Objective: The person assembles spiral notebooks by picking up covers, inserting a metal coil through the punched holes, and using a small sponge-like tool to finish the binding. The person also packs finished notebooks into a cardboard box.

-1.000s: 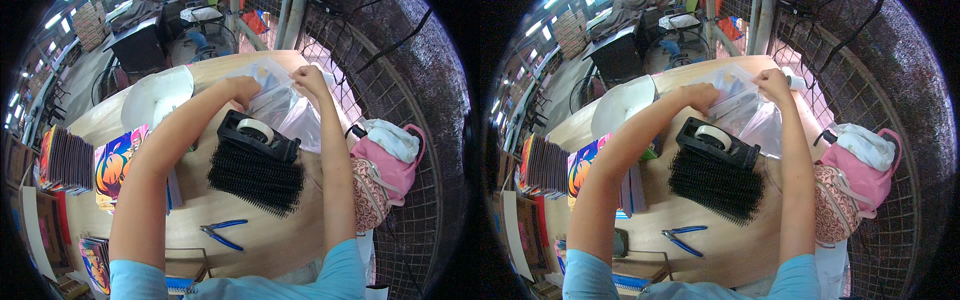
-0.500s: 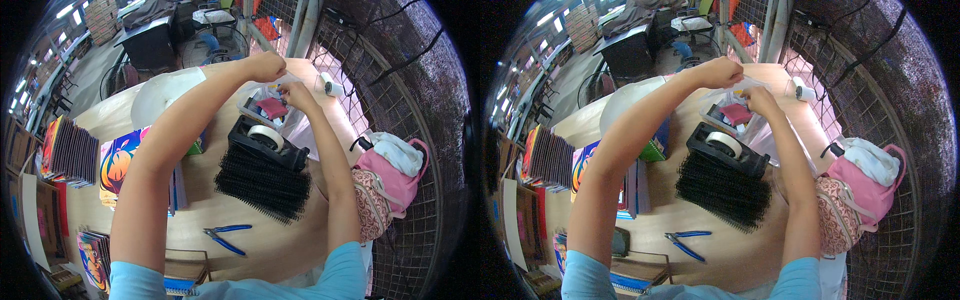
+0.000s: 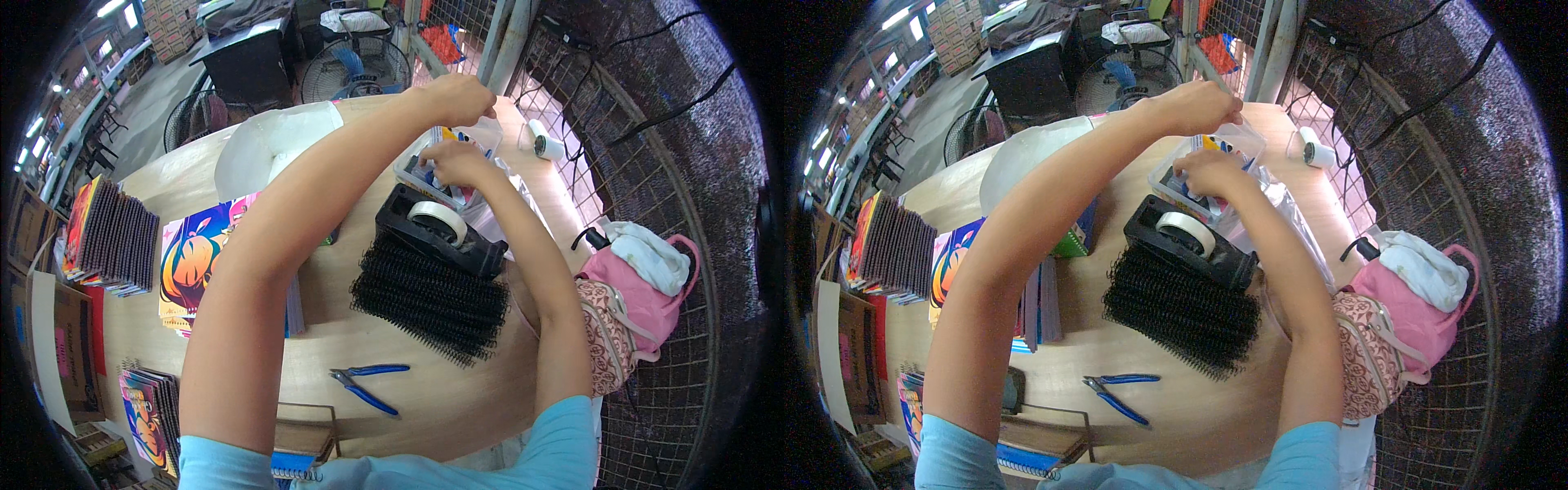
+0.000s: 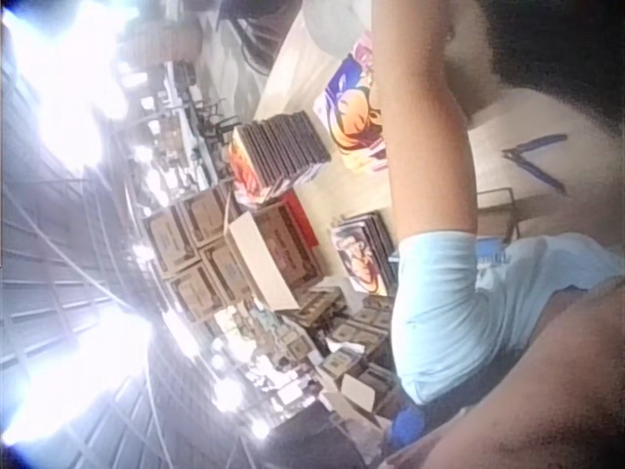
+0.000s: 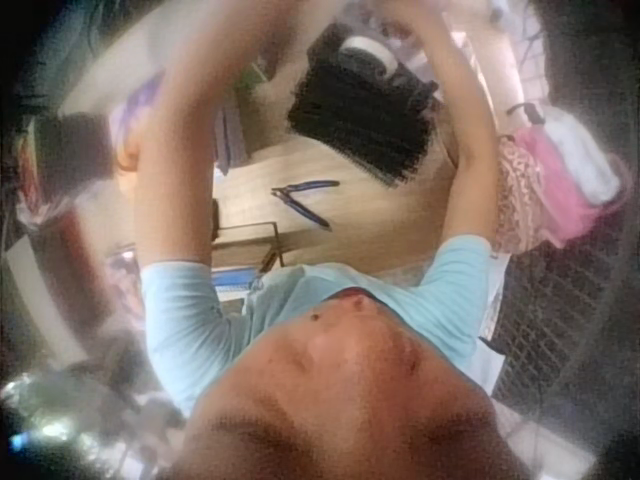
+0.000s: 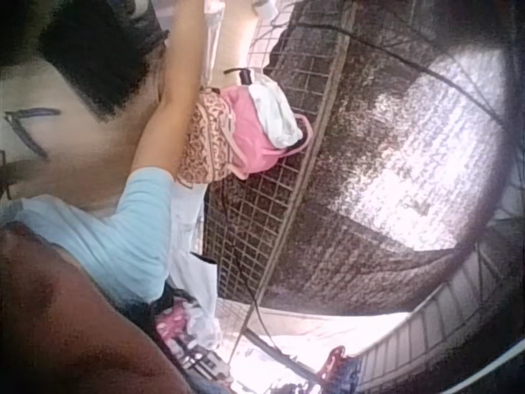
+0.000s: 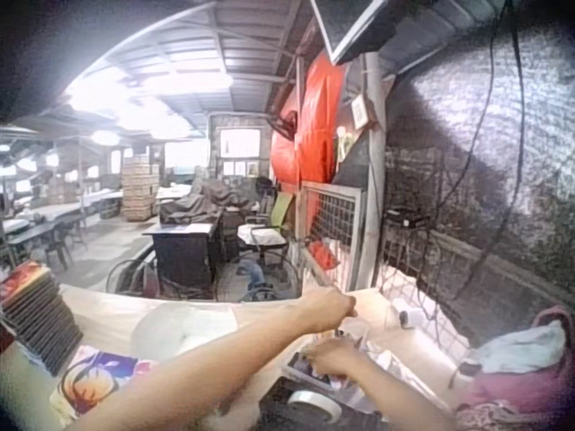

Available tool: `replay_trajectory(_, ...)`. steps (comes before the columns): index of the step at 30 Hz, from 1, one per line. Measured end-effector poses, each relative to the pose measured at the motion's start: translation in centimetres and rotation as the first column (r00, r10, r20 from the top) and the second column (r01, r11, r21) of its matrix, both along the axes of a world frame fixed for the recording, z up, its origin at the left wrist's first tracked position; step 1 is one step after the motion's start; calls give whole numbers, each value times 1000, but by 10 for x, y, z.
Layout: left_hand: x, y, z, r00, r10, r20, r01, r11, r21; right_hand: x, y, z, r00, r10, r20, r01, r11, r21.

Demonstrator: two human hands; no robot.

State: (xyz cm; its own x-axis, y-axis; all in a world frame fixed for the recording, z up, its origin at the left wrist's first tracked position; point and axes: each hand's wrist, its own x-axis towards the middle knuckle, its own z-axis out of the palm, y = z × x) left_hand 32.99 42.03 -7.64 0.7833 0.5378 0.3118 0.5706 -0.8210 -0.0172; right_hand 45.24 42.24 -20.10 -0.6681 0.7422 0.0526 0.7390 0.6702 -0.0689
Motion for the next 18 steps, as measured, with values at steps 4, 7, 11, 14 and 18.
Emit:
replay_trajectory(4, 0, -2, 1, 999, 29, -22, -29, 999, 15, -37, -14, 22, 932, 12, 362, -10, 1000, -7)
replay_trajectory(7, -1, 2, -3, 999, 26, -24, -25, 999, 30, -39, -6, 16, 957, 100, 274, -112, 993, 30)
replay_trajectory(11, -3, 5, -6, 999, 46, -11, -46, 999, 6, -2, -9, 41, 986, 164, -13, -161, 978, 131)
replay_trajectory(14, -4, 3, 0, 997, 71, 35, -71, 997, -3, 16, -19, 43, 957, 84, -277, 16, 941, 339)
replay_trajectory(18, -1, 9, 2, 976, 112, 189, -116, 993, 10, 32, -27, 33, 678, -29, -735, 381, 869, 317)
